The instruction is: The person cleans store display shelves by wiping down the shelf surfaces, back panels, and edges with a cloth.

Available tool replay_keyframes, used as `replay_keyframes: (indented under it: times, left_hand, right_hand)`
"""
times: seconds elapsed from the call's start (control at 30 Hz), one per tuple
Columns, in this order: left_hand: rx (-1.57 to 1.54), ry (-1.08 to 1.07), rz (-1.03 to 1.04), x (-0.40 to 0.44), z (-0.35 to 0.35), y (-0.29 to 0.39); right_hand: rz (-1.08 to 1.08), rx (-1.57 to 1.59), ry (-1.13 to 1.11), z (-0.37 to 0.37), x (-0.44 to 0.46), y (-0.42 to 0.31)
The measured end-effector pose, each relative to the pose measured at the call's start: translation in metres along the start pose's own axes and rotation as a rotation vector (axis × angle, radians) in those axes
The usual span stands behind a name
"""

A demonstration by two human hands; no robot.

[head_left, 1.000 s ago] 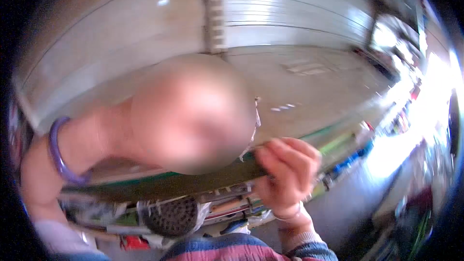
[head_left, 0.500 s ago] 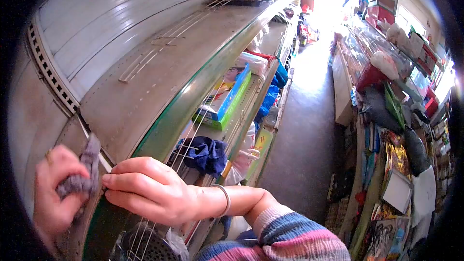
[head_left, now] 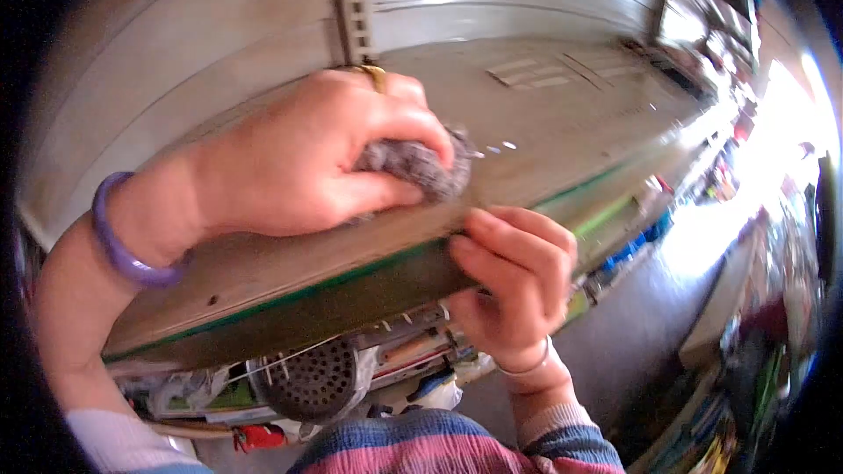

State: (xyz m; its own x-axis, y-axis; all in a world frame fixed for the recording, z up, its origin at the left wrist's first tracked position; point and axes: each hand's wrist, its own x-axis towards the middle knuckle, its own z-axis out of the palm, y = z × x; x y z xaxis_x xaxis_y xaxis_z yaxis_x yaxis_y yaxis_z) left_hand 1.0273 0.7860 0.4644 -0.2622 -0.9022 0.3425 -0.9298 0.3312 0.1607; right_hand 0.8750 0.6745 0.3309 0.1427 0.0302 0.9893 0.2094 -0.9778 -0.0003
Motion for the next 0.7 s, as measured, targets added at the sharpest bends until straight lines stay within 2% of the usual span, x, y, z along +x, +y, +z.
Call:
replay_keyframes:
  times: [0.07, 0.17, 0.23, 0.33, 0.4, 0.43, 0.53, 0.6, 0.7]
  left_hand:
    - [0.025, -0.005, -0.064, -0.023, -0.021, -0.002]
    - [0.197, -0.007, -0.356, -0.066, -0.037, -0.011]
    - [0.272, -0.036, -0.43, -0.074, -0.039, -0.022]
    - [0.136, 0.093, -0.157, -0.033, -0.01, -0.028]
    - [0.055, 0.023, -0.035, -0.002, 0.002, -0.009]
    - [0.183, -0.011, 0.021, 0.0, 0.001, -0.003]
    - [-0.253, 0.056, -0.049, -0.038, -0.011, 0.002]
    - [0.013, -0.079, -0.193, -0.076, -0.039, 0.002]
    - [0.123, -0.149, -0.419, -0.082, -0.051, 0.012]
  right_hand:
    - [0.071, 0.021, 0.023, 0.007, 0.005, -0.001]
    - [0.056, 0.045, 0.049, 0.007, 0.002, -0.005]
    - [0.053, 0.048, 0.05, 0.01, 0.003, -0.003]
    - [0.061, 0.022, 0.057, 0.012, 0.002, -0.004]
    - [0.065, 0.018, 0.063, 0.008, 0.001, -0.007]
    - [0.053, 0.018, 0.066, 0.007, 0.0, -0.005]
    - [0.039, 0.015, 0.049, 0.005, 0.0, -0.001]
    - [0.055, 0.037, 0.036, 0.006, 0.003, -0.004]
    - [0.058, 0.037, 0.031, 0.007, 0.002, -0.004]
